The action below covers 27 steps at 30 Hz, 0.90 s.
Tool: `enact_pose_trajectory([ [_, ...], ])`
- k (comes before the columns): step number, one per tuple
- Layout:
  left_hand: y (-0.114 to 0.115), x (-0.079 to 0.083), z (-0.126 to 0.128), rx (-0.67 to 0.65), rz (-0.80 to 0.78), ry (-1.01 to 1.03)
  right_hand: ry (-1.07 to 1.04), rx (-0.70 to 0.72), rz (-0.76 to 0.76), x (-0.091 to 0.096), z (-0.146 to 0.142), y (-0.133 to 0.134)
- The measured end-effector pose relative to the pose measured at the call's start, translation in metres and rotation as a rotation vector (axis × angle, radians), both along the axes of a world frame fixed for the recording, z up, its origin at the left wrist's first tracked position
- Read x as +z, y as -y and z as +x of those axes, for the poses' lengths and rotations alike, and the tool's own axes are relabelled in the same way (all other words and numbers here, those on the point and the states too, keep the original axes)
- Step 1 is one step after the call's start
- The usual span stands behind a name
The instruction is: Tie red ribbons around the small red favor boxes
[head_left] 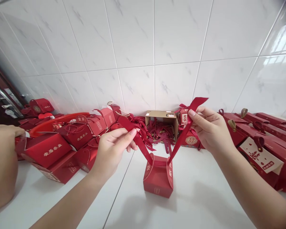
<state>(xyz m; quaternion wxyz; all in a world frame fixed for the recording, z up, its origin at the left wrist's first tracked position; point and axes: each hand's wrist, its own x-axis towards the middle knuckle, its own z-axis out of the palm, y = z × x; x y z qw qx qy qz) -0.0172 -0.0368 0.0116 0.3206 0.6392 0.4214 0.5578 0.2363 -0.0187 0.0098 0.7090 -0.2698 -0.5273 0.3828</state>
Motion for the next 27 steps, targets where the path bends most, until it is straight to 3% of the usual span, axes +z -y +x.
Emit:
enact_pose_trajectory([
  [5, 0.009, 0.004, -0.001, -0.079, -0.027, -0.013, -0.014, -0.015, 0.048, 0.008, -0.001, -0.007],
  [16, 0.002, 0.003, 0.004, -0.083, -0.035, 0.056, -0.007, -0.033, 0.042, -0.013, 0.008, 0.005],
  [27, -0.002, 0.014, 0.021, -0.160, 0.036, 0.198, 0.013, -0.009, 0.005, -0.012, -0.004, 0.013],
])
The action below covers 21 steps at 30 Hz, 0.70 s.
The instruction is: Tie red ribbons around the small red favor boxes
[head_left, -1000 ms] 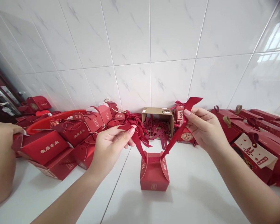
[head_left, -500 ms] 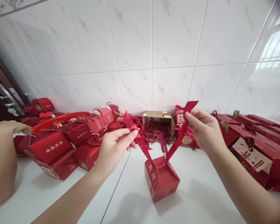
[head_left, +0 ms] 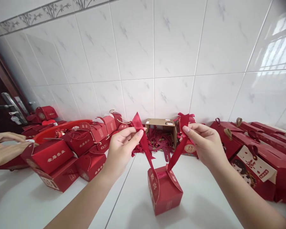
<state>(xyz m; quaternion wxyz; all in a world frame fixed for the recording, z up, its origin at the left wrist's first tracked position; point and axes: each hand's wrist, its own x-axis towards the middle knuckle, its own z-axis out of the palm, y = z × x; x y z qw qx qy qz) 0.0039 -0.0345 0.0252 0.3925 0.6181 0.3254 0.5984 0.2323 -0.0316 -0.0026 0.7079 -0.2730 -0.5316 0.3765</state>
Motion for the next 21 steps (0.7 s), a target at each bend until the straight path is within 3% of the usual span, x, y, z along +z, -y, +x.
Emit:
enact_pose_trajectory([
  [13, -0.0050, 0.0051, 0.0066, -0.013, 0.053, 0.018, -0.091, 0.045, 0.042, 0.0082, -0.0077, -0.0021],
  [21, -0.0088, 0.0024, 0.0105, -0.049, 0.056, 0.122, -0.018, 0.067, 0.013, 0.0060, -0.0089, -0.0026],
])
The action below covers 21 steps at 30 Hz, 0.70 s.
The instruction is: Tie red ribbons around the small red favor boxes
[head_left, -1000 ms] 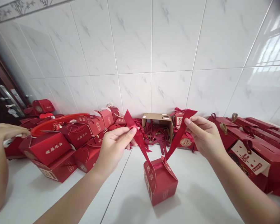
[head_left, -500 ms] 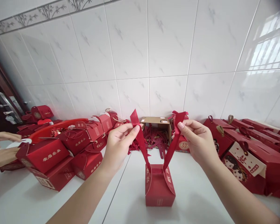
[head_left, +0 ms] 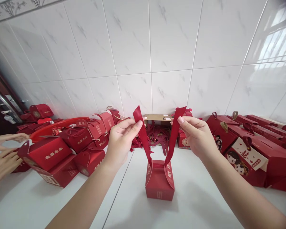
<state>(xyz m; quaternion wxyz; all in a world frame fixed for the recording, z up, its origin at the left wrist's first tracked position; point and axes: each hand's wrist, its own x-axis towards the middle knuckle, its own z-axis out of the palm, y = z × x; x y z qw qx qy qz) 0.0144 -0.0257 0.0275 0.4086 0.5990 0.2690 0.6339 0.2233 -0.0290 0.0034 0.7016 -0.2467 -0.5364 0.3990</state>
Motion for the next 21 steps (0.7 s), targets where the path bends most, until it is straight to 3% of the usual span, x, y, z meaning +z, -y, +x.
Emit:
enact_pose_trajectory([
  [8, 0.002, 0.005, -0.003, 0.023, 0.035, 0.017, 0.035, -0.047, 0.013, 0.001, 0.001, -0.001],
  [15, 0.006, 0.010, -0.003, -0.019, 0.019, -0.013, 0.028, 0.031, 0.014, 0.009, -0.002, 0.001],
  [21, 0.013, 0.015, -0.008, -0.002, 0.055, -0.071, 0.024, 0.015, 0.044, 0.014, -0.003, 0.003],
])
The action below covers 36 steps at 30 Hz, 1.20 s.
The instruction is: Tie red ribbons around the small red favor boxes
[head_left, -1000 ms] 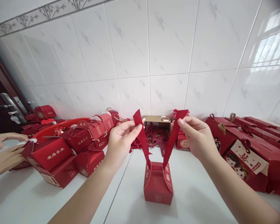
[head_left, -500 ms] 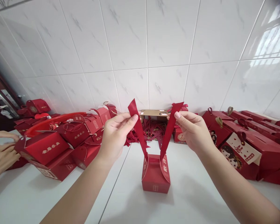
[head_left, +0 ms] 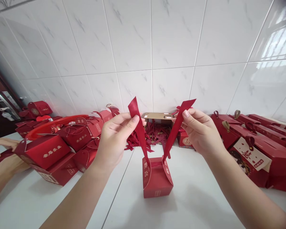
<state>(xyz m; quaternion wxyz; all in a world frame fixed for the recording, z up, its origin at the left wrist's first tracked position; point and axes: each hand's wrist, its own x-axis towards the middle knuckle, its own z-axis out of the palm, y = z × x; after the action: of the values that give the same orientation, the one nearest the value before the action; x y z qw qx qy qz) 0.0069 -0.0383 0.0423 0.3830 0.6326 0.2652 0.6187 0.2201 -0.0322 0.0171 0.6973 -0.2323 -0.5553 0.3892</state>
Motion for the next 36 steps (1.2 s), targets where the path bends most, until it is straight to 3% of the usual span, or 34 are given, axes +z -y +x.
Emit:
enact_pose_trajectory([
  [6, -0.002, -0.005, -0.003, -0.022, -0.048, 0.063, -0.019, 0.035, -0.023, -0.002, -0.002, 0.001],
  [12, -0.009, -0.012, 0.001, -0.066, -0.133, 0.021, -0.044, 0.122, -0.144, -0.009, -0.010, -0.006],
  [16, -0.004, -0.012, 0.010, -0.141, -0.176, -0.122, 0.145, 0.130, -0.230, -0.009, -0.018, -0.004],
  [20, -0.001, -0.014, 0.014, -0.159, -0.244, -0.269, 0.381, 0.244, -0.165, -0.012, -0.023, 0.005],
  [23, -0.002, -0.017, 0.013, -0.134, -0.263, -0.312, 0.394, 0.340, -0.130, -0.018, -0.023, 0.008],
  [26, -0.005, -0.022, 0.011, -0.124, -0.252, -0.394, 0.352, 0.342, -0.120, -0.025, -0.023, 0.004],
  [32, -0.010, -0.030, 0.003, -0.267, -0.359, -0.430, 0.511, 0.256, 0.089, -0.036, -0.019, -0.005],
  [36, -0.015, -0.037, -0.005, -0.328, -0.455, -0.260, 0.773, 0.018, 0.495, -0.043, -0.012, -0.008],
])
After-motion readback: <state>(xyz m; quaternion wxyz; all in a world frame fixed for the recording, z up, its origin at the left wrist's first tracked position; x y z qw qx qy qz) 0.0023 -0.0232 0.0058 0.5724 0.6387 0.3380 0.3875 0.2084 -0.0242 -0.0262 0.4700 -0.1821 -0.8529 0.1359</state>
